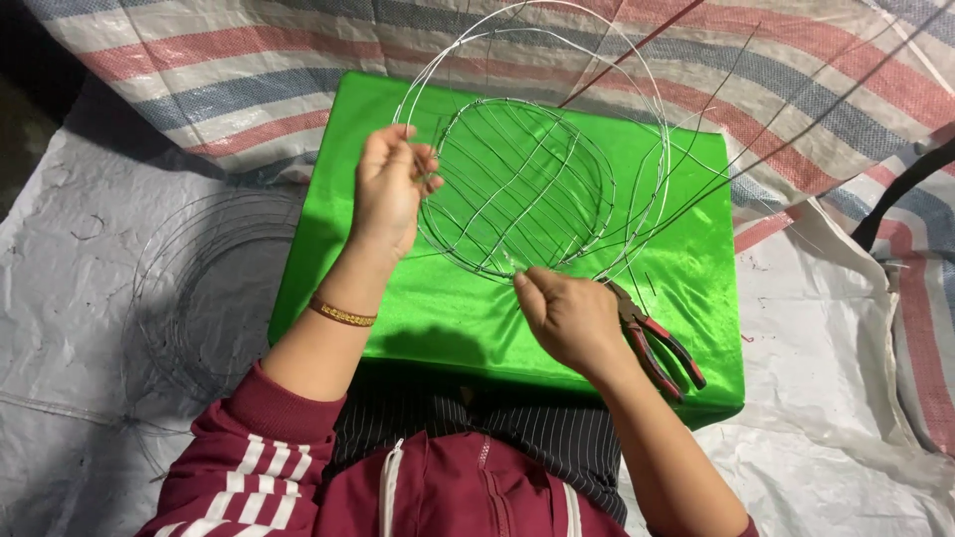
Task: The person is using pliers to bend, cut, and adjust thin metal wires to form a circular frame structure on a green padded surface.
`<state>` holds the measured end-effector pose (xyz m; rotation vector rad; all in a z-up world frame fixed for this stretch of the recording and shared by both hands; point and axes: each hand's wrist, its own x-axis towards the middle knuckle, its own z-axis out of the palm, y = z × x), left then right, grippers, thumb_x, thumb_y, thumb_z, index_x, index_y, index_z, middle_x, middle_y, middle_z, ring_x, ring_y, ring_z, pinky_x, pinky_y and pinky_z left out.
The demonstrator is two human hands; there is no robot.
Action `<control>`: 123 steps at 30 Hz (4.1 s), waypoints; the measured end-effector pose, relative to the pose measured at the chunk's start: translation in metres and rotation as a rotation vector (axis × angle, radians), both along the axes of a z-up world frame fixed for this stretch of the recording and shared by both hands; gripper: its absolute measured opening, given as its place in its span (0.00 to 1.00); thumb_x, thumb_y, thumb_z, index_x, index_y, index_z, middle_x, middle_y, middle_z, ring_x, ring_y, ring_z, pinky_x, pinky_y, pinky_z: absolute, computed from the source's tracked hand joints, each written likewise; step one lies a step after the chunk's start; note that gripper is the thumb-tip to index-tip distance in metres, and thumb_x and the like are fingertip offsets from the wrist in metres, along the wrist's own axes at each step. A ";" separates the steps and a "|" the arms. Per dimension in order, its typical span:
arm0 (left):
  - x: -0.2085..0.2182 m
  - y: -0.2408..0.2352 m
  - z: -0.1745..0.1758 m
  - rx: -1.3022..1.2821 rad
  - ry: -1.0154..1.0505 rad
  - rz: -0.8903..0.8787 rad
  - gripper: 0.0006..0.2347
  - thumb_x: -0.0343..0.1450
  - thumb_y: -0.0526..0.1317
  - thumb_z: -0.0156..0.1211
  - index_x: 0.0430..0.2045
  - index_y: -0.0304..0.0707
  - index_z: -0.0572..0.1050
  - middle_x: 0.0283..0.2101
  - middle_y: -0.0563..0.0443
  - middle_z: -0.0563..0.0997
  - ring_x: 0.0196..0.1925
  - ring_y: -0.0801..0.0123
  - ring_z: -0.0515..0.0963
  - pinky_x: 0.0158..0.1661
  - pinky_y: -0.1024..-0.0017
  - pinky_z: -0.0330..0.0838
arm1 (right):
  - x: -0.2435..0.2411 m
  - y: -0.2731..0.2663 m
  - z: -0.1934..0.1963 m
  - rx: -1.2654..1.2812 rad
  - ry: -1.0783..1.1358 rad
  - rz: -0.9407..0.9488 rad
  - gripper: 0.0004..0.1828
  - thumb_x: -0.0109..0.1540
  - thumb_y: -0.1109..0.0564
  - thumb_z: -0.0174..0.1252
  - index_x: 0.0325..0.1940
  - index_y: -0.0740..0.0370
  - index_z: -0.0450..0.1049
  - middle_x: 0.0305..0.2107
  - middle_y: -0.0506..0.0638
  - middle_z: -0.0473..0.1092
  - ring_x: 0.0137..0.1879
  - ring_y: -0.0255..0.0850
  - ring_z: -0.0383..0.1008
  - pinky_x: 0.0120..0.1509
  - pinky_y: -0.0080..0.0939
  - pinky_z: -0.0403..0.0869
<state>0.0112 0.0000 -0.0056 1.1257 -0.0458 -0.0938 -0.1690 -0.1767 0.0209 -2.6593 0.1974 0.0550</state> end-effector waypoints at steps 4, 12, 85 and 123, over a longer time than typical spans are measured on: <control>0.045 0.011 0.010 0.088 -0.056 0.052 0.08 0.78 0.43 0.49 0.45 0.42 0.71 0.38 0.57 0.74 0.34 0.80 0.73 0.30 0.83 0.69 | -0.005 0.014 -0.011 -0.176 -0.300 0.088 0.19 0.69 0.46 0.48 0.30 0.55 0.75 0.18 0.50 0.74 0.18 0.51 0.70 0.24 0.49 0.68; 0.142 -0.029 0.068 0.956 -0.953 0.064 0.06 0.73 0.32 0.56 0.38 0.39 0.80 0.28 0.55 0.81 0.25 0.70 0.76 0.28 0.68 0.72 | -0.007 0.032 -0.025 -0.323 -0.507 0.033 0.17 0.66 0.50 0.59 0.24 0.55 0.71 0.16 0.46 0.70 0.14 0.44 0.66 0.17 0.45 0.63; 0.297 -0.111 0.055 0.959 -0.315 -0.528 0.16 0.77 0.51 0.54 0.37 0.37 0.80 0.34 0.56 0.84 0.29 0.87 0.82 0.31 0.94 0.78 | 0.032 0.045 0.069 0.050 -0.586 -0.111 0.11 0.60 0.60 0.67 0.27 0.58 0.72 0.16 0.46 0.65 0.16 0.41 0.61 0.20 0.42 0.62; 0.200 -0.050 0.073 1.208 -1.076 -0.183 0.19 0.66 0.21 0.52 0.49 0.32 0.83 0.40 0.36 0.86 0.37 0.56 0.87 0.37 0.64 0.80 | 0.030 0.035 0.060 0.124 -0.398 -0.003 0.14 0.62 0.56 0.64 0.23 0.61 0.73 0.15 0.49 0.72 0.16 0.44 0.69 0.21 0.44 0.67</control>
